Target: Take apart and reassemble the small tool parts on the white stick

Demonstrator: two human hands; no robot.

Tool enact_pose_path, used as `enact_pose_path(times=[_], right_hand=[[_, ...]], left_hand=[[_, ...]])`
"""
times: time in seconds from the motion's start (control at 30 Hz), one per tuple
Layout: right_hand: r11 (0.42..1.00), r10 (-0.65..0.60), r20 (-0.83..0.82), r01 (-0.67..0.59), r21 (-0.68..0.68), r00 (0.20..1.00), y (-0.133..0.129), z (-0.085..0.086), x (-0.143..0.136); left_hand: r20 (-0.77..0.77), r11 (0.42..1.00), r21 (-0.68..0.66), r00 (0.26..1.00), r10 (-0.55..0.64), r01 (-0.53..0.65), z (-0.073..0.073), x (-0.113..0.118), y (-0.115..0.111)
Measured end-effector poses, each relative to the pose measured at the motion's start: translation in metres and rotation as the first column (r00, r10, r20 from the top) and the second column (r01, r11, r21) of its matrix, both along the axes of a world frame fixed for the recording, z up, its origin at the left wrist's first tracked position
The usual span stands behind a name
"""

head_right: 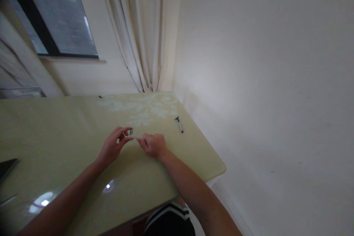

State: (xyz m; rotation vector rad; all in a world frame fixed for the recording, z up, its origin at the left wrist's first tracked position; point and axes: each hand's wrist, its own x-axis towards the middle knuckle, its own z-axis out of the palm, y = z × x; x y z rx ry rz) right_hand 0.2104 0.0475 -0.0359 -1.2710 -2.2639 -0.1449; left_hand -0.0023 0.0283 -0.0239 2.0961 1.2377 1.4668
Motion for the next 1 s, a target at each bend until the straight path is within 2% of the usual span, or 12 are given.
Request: enact_pose_path(times=[0.1, 0.23, 0.33, 0.43, 0.57, 0.67, 0.77, 0.9, 1.0], right_hand=[[0.996, -0.090, -0.019, 0.090, -0.012, 0.996, 0.0007, 0.0009, -0.0005], [1.000, -0.012, 0.011, 0.012, -0.021, 1.000, 0.0012, 0.0012, -0.0013], [0.995, -0.094, -0.009, 0.093, -0.026, 0.996, 0.0016, 0.0003, -0.0017], [0.999, -0.023, 0.017, 0.024, -0.024, 1.000, 0.0014, -0.0005, -0.0018], [0.997, -0.079, -0.011, 0.079, -0.021, 0.997, 0.0005, -0.0001, -0.0019], [1.000, 0.013, 0.007, -0.013, 0.007, 1.000, 0.0006, -0.0002, -0.0018], [0.997, -0.072, -0.023, 0.072, 0.006, 0.997, 0.0017, -0.0011, -0.0022], [0.999, -0.043, -0.010, 0.043, 0.005, 0.999, 0.0023, -0.0018, -0.0034], [0.995, -0.103, -0.032, 0.103, -0.004, 0.994, 0.0019, -0.0006, -0.0032]], left_hand=[[-0.002, 1.000, -0.009, 1.000, -0.003, 0.003, -0.0004, 0.0002, 0.0003], [0.010, 1.000, -0.011, 1.000, -0.005, 0.006, -0.0009, 0.0002, 0.0009], [0.002, 1.000, -0.015, 1.000, -0.007, 0.007, -0.0011, 0.0005, 0.0008], [0.002, 1.000, -0.028, 1.000, 0.006, -0.006, -0.0014, 0.0009, 0.0004], [-0.005, 0.999, -0.031, 1.000, -0.019, 0.019, -0.0014, 0.0006, 0.0004], [-0.013, 1.000, -0.021, 1.000, -0.021, 0.020, -0.0014, 0.0001, 0.0007], [-0.019, 0.999, -0.022, 1.000, -0.025, 0.025, -0.0018, -0.0001, 0.0006], [-0.012, 0.999, -0.036, 1.000, -0.022, 0.021, -0.0022, 0.0006, 0.0000], [-0.011, 0.999, -0.035, 0.999, -0.030, 0.029, -0.0020, 0.0014, 0.0001]])
